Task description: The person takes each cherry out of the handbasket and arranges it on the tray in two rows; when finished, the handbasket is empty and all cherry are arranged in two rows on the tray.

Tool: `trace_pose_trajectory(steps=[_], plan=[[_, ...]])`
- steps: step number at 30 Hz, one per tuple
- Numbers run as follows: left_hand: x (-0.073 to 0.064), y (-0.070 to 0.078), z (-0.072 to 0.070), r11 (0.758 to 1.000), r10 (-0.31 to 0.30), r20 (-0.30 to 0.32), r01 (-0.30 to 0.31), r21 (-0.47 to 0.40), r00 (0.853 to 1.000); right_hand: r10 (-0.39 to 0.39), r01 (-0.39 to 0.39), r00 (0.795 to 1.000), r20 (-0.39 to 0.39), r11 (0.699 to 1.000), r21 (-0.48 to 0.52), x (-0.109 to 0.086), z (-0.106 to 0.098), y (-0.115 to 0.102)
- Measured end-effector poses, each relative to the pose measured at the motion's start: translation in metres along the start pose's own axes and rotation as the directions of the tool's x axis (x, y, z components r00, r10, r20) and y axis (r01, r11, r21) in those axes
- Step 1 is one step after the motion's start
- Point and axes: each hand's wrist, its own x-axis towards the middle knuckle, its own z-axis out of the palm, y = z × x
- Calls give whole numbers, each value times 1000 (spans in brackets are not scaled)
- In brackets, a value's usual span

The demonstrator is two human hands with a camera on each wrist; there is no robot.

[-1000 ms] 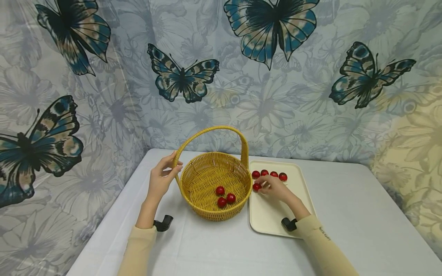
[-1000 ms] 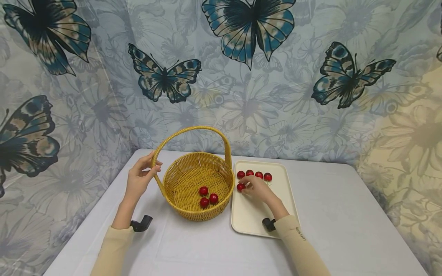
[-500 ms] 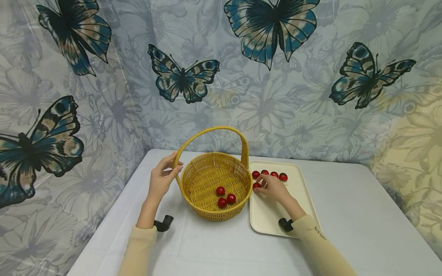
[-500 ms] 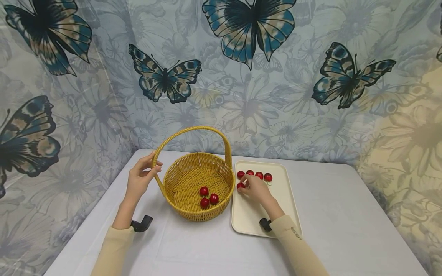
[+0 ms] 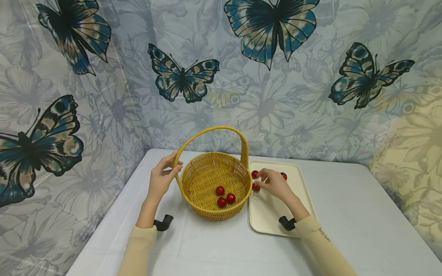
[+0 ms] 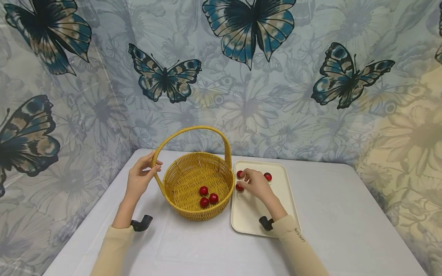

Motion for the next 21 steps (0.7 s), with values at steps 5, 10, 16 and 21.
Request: trace_pose_trajectory(steps=[5,10,16,21], plan=[[0,-1,0,1000,3,-2,-3,-7,1000,-31,34,998,-55,999,39,1,-8,-15],[0,-2,0,1000,7,-5,-7,-16,1000,-102,107,992,-73,992,70,3,-11,-31],[0,-3,0,1000,12,-3,-12,-22,1000,-140,147,988,-61,982,121,4,-5,-45],[0,-2,0,1000,5,1,-5,-20,1000,-131,133,991,-25,981,143,7,5,-56]])
